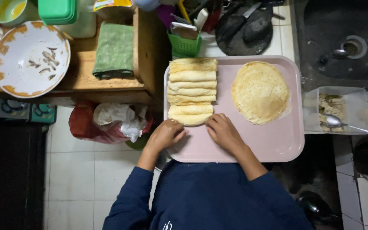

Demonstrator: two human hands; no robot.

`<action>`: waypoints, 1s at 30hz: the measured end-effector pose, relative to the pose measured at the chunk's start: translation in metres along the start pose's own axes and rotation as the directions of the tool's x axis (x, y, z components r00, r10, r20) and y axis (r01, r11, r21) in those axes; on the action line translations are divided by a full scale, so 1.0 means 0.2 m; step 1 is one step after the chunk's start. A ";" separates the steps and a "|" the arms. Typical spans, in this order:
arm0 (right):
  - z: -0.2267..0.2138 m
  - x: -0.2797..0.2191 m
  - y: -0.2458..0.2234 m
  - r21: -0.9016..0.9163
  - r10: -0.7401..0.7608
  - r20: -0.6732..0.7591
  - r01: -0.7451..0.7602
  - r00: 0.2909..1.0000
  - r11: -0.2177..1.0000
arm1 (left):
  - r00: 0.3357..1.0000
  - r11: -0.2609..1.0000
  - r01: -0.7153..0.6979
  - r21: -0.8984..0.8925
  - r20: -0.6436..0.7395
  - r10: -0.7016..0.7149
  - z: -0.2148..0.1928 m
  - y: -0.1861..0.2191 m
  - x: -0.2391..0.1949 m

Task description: The person places a slice of cheese onto a cooked crepe, rolls it into a cylinder, and stacks it on a tray. They repeat this process with several crepes, occasionally moving to the stove to pour batter into a pan and cook a new crepe.

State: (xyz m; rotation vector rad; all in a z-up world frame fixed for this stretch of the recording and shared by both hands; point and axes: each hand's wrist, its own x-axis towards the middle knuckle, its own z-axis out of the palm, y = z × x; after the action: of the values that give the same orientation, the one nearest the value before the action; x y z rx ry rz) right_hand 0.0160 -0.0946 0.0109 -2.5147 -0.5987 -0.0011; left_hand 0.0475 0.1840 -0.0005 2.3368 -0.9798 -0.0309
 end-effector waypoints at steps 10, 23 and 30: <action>-0.04 -0.27 0.17 0.001 0.133 -0.197 -0.136 0.971 0.991 | 0.998 0.998 0.036 -0.053 0.043 -0.034 -0.03 0.23 0.15; -0.25 -0.57 0.33 -0.258 0.529 -0.285 -0.596 0.799 0.761 | 0.976 0.977 -0.096 0.188 0.211 0.055 0.60 0.60 0.74; -0.21 -0.67 0.41 -0.240 0.556 -0.252 -0.608 0.792 0.757 | 0.969 0.966 -0.029 0.258 0.243 -0.036 0.54 0.72 0.79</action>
State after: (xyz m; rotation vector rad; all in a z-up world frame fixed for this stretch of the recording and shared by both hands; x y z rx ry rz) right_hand -0.0660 -0.2341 -0.0116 -2.8649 0.3094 -0.0784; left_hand 0.0436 -0.0545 0.0199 2.6212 -1.1600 -0.2103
